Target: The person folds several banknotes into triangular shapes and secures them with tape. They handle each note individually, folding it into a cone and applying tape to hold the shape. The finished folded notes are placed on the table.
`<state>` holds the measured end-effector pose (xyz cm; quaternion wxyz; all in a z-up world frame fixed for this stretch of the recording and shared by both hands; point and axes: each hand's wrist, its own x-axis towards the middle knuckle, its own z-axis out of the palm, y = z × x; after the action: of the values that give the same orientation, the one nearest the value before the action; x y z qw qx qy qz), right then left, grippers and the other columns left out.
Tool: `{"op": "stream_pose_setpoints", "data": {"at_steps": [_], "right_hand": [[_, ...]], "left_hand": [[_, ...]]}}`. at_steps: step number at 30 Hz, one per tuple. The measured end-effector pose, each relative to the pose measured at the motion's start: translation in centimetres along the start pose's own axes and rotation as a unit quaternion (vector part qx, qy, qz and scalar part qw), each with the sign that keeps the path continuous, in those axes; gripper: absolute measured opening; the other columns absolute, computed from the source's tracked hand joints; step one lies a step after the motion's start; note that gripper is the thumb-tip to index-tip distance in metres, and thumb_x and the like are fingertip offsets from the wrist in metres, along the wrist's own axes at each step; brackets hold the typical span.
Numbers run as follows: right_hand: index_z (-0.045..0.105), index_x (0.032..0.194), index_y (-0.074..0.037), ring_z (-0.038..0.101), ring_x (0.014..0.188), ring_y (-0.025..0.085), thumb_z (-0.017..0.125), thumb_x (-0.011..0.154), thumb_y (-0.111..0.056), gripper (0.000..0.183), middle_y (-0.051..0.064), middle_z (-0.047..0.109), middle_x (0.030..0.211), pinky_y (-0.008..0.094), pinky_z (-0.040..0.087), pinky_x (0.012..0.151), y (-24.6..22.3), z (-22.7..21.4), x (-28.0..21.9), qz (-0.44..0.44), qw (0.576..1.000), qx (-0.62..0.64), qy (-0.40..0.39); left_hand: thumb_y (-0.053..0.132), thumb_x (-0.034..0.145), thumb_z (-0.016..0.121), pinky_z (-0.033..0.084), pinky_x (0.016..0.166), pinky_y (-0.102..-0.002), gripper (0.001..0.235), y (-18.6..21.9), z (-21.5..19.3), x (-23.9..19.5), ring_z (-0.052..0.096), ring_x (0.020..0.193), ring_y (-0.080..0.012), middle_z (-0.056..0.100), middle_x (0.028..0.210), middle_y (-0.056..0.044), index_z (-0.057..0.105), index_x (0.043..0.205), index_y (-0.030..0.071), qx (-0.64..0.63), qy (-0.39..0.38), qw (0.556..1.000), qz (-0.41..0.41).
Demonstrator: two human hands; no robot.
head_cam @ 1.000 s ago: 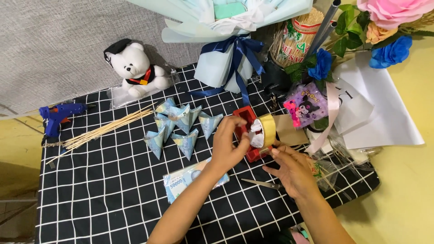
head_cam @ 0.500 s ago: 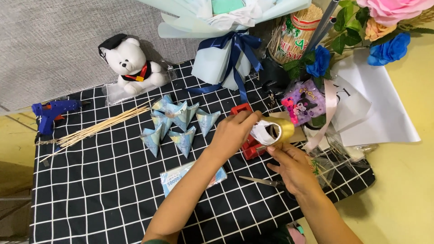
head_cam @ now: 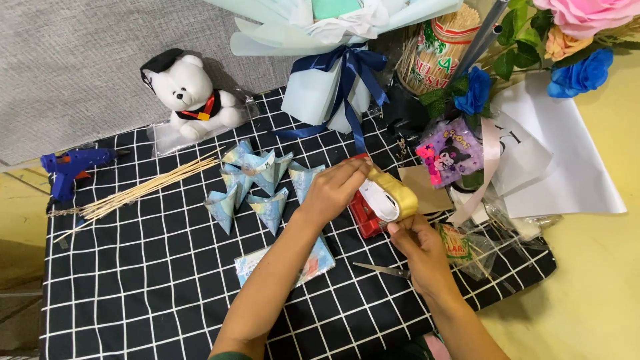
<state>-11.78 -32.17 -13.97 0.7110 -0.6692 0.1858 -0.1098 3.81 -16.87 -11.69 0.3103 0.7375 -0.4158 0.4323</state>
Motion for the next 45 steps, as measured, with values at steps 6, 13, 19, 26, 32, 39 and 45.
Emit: {"op": "stream_pose_setpoints", "data": {"at_steps": [6, 13, 19, 26, 32, 39, 45], "right_hand": [[0.061, 0.082, -0.012, 0.054, 0.089, 0.013, 0.071, 0.095, -0.018, 0.017, 0.001, 0.059, 0.095, 0.029, 0.044, 0.087, -1.1, -0.1, -0.4, -0.016, 0.999, -0.020, -0.043], [0.061, 0.081, -0.013, 0.056, 0.087, 0.012, 0.072, 0.094, -0.025, 0.021, -0.001, 0.059, 0.090, 0.028, 0.044, 0.083, -0.6, 0.0, -1.1, 0.021, 0.997, -0.069, -0.035], [0.061, 0.082, -0.011, 0.059, 0.094, 0.013, 0.070, 0.095, -0.027, 0.023, 0.001, 0.056, 0.098, 0.028, 0.047, 0.089, -0.5, 0.4, -1.5, -0.004, 0.995, -0.092, -0.030], [0.066, 0.086, -0.011, 0.059, 0.094, 0.014, 0.072, 0.093, -0.024, 0.016, 0.002, 0.059, 0.099, 0.029, 0.048, 0.086, -0.7, -0.4, -1.4, -0.006, 0.994, -0.093, -0.055], [0.065, 0.082, -0.012, 0.057, 0.094, 0.013, 0.072, 0.093, -0.026, 0.019, 0.001, 0.058, 0.100, 0.028, 0.045, 0.085, -0.1, -0.1, -1.2, -0.013, 0.995, -0.094, -0.039], [0.062, 0.079, -0.012, 0.052, 0.080, 0.011, 0.072, 0.094, -0.023, 0.021, 0.000, 0.054, 0.091, 0.026, 0.043, 0.075, 0.2, -0.3, -1.2, -0.039, 0.990, -0.131, -0.030], [0.061, 0.082, -0.010, 0.056, 0.082, 0.011, 0.071, 0.095, -0.016, 0.018, 0.000, 0.053, 0.089, 0.026, 0.046, 0.077, 0.5, -0.2, -1.1, -0.061, 0.990, -0.124, -0.025]], "left_hand": [[-0.010, 0.092, 0.076, 0.063, 0.098, -0.039, 0.017, -1.5, -1.0, 0.6, 0.073, 0.098, -0.0292, 0.070, 0.105, -0.018, 0.065, 0.105, -0.006, -0.047, -0.069, 0.992, 0.095], [-0.010, 0.094, 0.074, 0.066, 0.094, -0.041, 0.014, -1.2, -0.9, 0.2, 0.074, 0.093, -0.0317, 0.069, 0.100, -0.021, 0.066, 0.105, -0.010, -0.050, -0.028, 0.994, 0.093], [-0.009, 0.095, 0.073, 0.061, 0.098, -0.038, 0.012, -0.4, -1.0, 0.0, 0.071, 0.103, -0.0277, 0.068, 0.107, -0.017, 0.065, 0.100, -0.002, -0.019, -0.068, 0.994, 0.082], [-0.013, 0.092, 0.071, 0.065, 0.084, -0.035, 0.018, 0.1, -0.8, -0.8, 0.072, 0.105, -0.0296, 0.066, 0.110, -0.018, 0.060, 0.101, -0.002, -0.015, -0.064, 0.996, 0.053], [-0.019, 0.086, 0.066, 0.060, 0.067, -0.032, 0.027, 1.1, -0.4, -0.5, 0.071, 0.089, -0.0262, 0.061, 0.109, -0.015, 0.057, 0.101, 0.002, -0.002, -0.083, 0.996, 0.014], [-0.005, 0.096, 0.048, 0.022, 0.127, -0.061, 0.050, 1.1, -2.4, -1.3, 0.053, 0.140, -0.0295, 0.055, 0.148, -0.013, 0.048, 0.144, 0.011, -0.205, -0.233, 0.939, -0.151], [0.018, 0.089, 0.065, 0.036, 0.120, -0.057, 0.067, 5.6, -6.0, -0.4, 0.033, 0.149, -0.0382, 0.031, 0.158, -0.020, 0.037, 0.149, 0.013, -0.320, -0.178, 0.869, -0.333]]}}
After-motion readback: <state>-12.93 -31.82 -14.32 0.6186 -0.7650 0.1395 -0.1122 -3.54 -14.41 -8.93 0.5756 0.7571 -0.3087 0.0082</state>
